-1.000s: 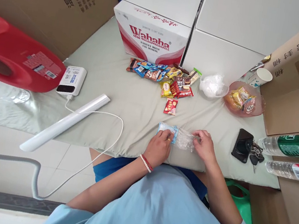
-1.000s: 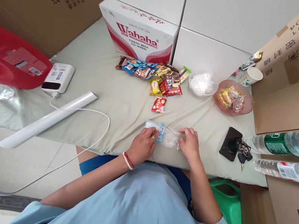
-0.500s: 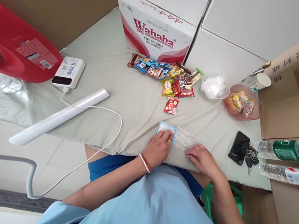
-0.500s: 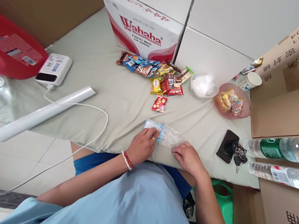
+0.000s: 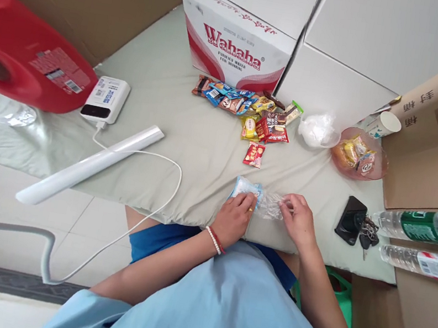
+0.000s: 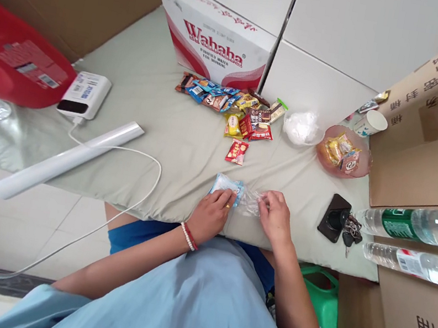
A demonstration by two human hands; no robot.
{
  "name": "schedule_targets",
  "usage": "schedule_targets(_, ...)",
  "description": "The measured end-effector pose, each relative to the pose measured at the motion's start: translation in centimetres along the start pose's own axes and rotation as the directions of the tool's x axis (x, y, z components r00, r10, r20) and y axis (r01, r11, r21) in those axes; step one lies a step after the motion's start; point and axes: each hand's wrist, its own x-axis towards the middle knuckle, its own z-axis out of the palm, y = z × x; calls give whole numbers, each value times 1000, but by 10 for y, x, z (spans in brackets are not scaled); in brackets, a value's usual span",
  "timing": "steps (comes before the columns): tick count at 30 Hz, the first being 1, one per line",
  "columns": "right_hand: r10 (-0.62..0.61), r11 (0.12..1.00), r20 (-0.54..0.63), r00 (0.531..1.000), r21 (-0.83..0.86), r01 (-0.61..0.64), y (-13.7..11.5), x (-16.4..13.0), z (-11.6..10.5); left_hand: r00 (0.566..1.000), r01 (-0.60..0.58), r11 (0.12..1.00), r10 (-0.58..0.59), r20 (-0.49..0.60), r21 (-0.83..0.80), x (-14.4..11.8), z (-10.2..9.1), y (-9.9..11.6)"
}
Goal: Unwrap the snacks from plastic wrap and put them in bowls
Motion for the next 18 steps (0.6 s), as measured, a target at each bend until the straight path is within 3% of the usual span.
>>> schedule_targets(3, -15, 993, 116, 993, 117, 1, -29, 14, 1, 1000, -20, 999, 19, 2, 27, 3, 0, 3)
schedule_targets(6, -94, 988, 169, 981, 140, 71, -53, 36, 22, 999, -32, 999, 32, 5, -10, 4, -2, 2)
schedule_targets(11, -156, 987, 180, 971, 51, 149, -58, 56, 56, 998, -39, 930, 18, -62, -366, -5, -14, -22)
schedule_targets(13, -179, 984, 158, 971, 17, 179, -53, 56, 61, 980, 59, 871, -143, -138, -488, -9, -17, -36)
schedule_targets(15, -196, 980, 149, 969, 14, 197, -50, 53, 62, 906, 271, 818, -395, -154, -508, -8, -18, -46)
schedule_targets(16, -201, 980, 147, 969, 23, 200, -49, 52, 62, 870, 366, 797, -476, -126, -481, -5, -17, -48)
schedule_targets(18, -194, 980, 134, 972, 63, 187, -49, 49, 61, 858, 463, 797, -512, -27, -387, 5, -14, -48)
